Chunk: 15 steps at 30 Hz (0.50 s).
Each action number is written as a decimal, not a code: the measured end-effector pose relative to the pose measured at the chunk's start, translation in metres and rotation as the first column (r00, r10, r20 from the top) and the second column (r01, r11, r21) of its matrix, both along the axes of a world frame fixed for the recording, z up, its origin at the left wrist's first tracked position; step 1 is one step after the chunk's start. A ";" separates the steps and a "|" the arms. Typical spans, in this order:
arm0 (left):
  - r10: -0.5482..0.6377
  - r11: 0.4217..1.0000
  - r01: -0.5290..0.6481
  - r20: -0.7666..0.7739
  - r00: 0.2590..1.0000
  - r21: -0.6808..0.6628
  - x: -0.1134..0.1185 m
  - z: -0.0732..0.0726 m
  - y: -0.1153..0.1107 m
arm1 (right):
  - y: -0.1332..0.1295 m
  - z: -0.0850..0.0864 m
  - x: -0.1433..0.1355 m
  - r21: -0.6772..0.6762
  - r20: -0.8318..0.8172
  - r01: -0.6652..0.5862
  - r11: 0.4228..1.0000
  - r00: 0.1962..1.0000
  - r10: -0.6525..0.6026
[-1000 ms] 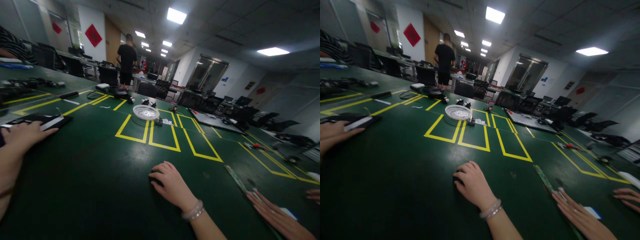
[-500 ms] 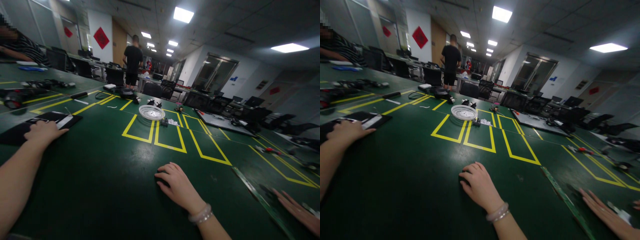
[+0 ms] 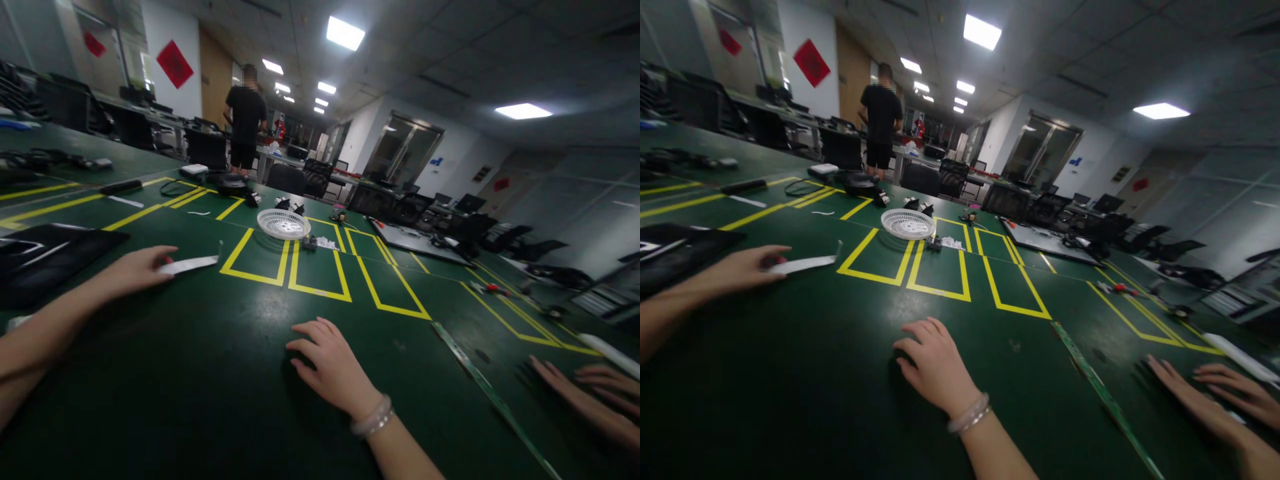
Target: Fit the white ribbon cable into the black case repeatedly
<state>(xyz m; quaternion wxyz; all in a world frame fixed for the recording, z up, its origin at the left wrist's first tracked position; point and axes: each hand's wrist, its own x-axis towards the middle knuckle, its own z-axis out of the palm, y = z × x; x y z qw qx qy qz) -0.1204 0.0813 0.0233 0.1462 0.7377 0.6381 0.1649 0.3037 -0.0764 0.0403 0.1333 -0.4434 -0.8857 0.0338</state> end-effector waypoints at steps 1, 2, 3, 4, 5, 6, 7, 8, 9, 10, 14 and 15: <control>-0.109 0.994 0.109 0.021 0.994 -0.008 0.024 0.000 -0.007 | 0.000 0.000 -0.001 0.019 -0.011 -0.006 1.000 1.000 0.006; -0.243 0.970 0.243 0.045 0.969 -0.011 0.047 0.000 -0.017 | -0.001 0.000 -0.002 0.035 -0.026 -0.007 0.999 1.000 0.008; -0.370 0.929 0.371 0.074 0.926 -0.004 0.070 0.000 -0.029 | -0.001 -0.001 -0.004 0.046 -0.039 -0.010 0.999 0.999 0.012; -0.478 0.877 0.480 0.103 0.872 0.004 0.090 -0.001 -0.043 | -0.002 -0.002 -0.005 0.051 -0.052 -0.016 0.999 0.998 0.018; -0.574 0.817 0.577 0.125 0.809 0.014 0.108 -0.002 -0.057 | -0.002 -0.003 -0.006 0.049 -0.062 -0.026 0.998 0.998 0.029; -0.646 0.760 0.650 0.145 0.749 0.026 0.122 -0.004 -0.070 | -0.003 -0.004 -0.007 0.039 -0.068 -0.042 0.998 0.997 0.045; -0.696 0.713 0.700 0.160 0.700 0.034 0.134 -0.006 -0.082 | -0.004 -0.004 -0.008 0.021 -0.073 -0.060 0.998 0.995 0.061; -0.728 0.679 0.733 0.171 0.664 0.043 0.142 -0.007 -0.092 | -0.004 -0.005 -0.009 -0.003 -0.075 -0.074 0.997 0.994 0.074; -0.747 0.657 0.752 0.178 0.640 0.051 0.147 -0.008 -0.098 | -0.004 -0.005 -0.009 -0.029 -0.078 -0.082 0.996 0.994 0.080; -0.755 0.647 0.760 0.184 0.629 0.059 0.149 -0.009 -0.101 | -0.004 -0.005 -0.009 -0.054 -0.083 -0.081 0.995 0.994 0.077; -0.686 0.727 0.682 0.108 0.719 0.076 0.132 -0.002 -0.082 | 0.000 -0.006 -0.004 -0.117 -0.219 -0.024 0.993 0.976 -0.002; -0.625 0.780 0.622 0.064 0.778 0.063 0.120 0.001 -0.070 | 0.002 -0.007 -0.002 -0.130 -0.303 -0.003 0.992 0.952 -0.037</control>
